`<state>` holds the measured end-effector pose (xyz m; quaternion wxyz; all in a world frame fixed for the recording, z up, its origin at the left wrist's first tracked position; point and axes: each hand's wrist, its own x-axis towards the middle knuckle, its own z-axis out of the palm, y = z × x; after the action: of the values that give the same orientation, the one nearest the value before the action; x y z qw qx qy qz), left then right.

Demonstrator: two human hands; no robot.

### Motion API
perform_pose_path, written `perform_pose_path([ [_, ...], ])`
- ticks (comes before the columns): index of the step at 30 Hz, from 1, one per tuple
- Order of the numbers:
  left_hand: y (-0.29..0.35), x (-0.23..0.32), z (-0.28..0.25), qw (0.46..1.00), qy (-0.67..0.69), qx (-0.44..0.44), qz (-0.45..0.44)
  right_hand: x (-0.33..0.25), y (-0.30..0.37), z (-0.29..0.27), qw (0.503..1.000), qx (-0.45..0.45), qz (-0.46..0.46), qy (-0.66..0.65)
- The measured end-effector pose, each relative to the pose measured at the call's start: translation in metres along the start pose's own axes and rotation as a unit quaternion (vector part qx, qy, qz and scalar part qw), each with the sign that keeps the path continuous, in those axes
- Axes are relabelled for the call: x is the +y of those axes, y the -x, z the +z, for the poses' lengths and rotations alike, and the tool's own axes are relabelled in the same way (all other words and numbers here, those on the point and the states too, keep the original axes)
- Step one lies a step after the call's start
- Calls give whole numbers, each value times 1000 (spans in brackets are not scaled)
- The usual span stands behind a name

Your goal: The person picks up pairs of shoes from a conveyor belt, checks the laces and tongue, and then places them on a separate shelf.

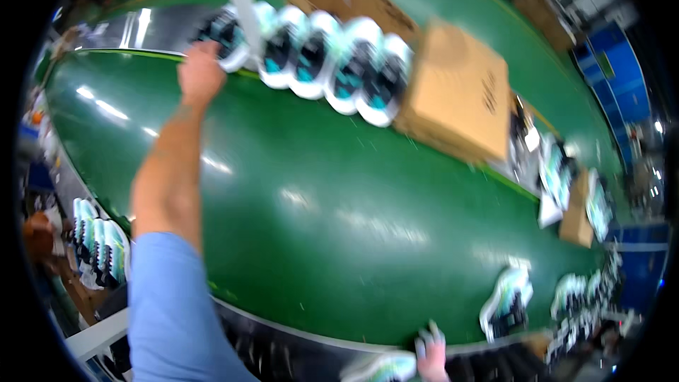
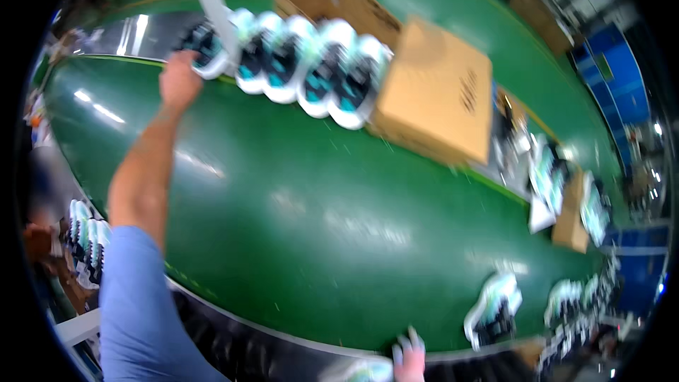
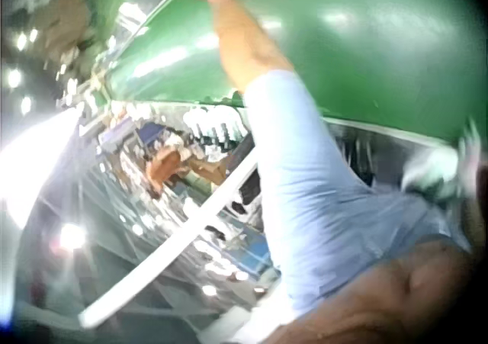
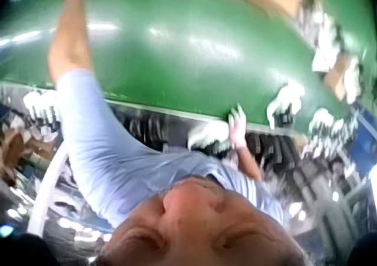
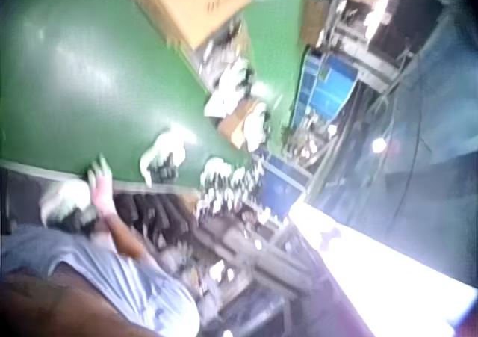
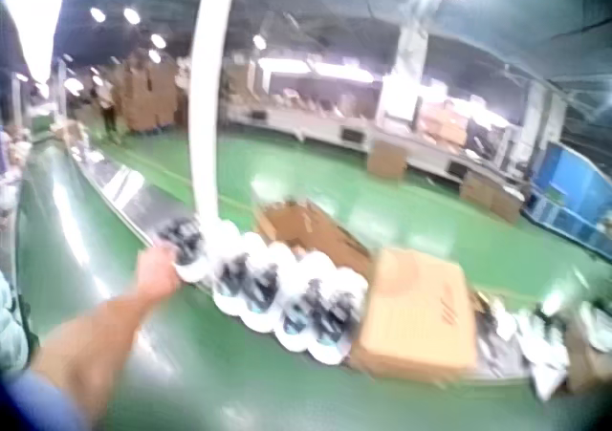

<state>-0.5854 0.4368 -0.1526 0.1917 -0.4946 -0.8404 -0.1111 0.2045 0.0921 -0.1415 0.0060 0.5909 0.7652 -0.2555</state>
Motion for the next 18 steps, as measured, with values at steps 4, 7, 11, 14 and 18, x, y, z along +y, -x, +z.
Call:
perform_pose_path([
  [4, -1, 36, -60, 993, 58, -104, 22, -18, -12, -11, 999, -8, 35, -25],
  [7, 27, 83, -113, 973, 136, -107, 152, -20, -14, -9, 999, -7, 32, -17],
  [11, 157, 245, -248, 877, 212, -293, 316, -15, 5, -21, 992, 85, 27, -90],
  [14, 312, 290, -358, 872, 220, -271, 342, -24, 46, -42, 981, 146, 87, -97],
  [18, 488, 236, -457, 829, 211, -486, 179, -32, 129, -66, 981, 1, 169, -96],
])
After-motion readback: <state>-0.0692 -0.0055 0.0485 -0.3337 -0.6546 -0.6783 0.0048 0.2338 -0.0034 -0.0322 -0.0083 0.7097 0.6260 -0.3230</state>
